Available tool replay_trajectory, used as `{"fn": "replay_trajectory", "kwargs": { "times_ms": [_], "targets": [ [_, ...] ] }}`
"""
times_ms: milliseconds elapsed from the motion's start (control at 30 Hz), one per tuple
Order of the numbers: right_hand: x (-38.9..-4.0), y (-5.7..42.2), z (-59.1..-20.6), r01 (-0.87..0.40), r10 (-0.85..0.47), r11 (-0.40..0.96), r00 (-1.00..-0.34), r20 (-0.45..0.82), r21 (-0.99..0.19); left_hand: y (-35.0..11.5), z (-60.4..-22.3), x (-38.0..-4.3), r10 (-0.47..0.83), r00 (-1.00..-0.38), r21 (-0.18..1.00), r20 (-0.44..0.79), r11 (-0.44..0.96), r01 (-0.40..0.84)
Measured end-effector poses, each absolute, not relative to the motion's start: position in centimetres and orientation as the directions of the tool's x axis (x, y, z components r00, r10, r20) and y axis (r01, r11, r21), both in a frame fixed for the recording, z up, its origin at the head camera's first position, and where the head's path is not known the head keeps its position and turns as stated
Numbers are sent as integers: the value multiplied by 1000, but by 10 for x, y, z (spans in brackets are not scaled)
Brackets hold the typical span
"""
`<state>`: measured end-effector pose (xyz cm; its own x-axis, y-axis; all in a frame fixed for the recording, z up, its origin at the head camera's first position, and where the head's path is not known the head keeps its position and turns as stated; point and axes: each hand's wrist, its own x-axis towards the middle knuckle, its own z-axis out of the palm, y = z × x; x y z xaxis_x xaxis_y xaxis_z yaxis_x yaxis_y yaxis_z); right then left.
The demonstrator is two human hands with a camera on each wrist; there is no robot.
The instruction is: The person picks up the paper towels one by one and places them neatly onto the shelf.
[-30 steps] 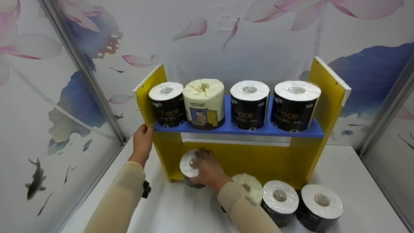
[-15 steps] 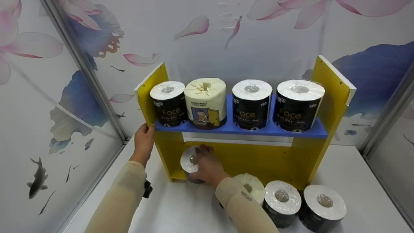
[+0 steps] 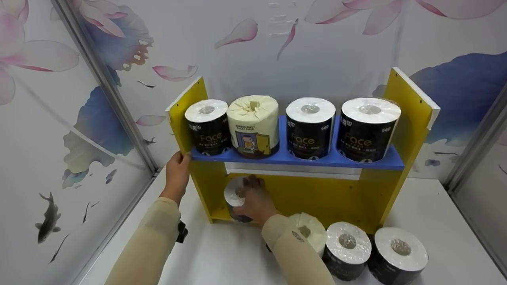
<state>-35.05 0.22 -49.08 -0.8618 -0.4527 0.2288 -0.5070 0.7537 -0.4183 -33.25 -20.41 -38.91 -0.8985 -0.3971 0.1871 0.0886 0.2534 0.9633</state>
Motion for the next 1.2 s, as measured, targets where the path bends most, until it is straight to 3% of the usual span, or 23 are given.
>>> {"fn": "replay_trajectory", "kwargs": {
  "times_ms": [667,1200],
  "targets": [
    [-356,-5,-503,-441,-352,737,-897,266,-511,-202,-391,-330,-399,-899,963,178,258,77],
    [-362,-14,-506,-449,-345,710,-894,287,-542,-202,-388,-331,-404,-896,963,182,255,81]
  ]
}}
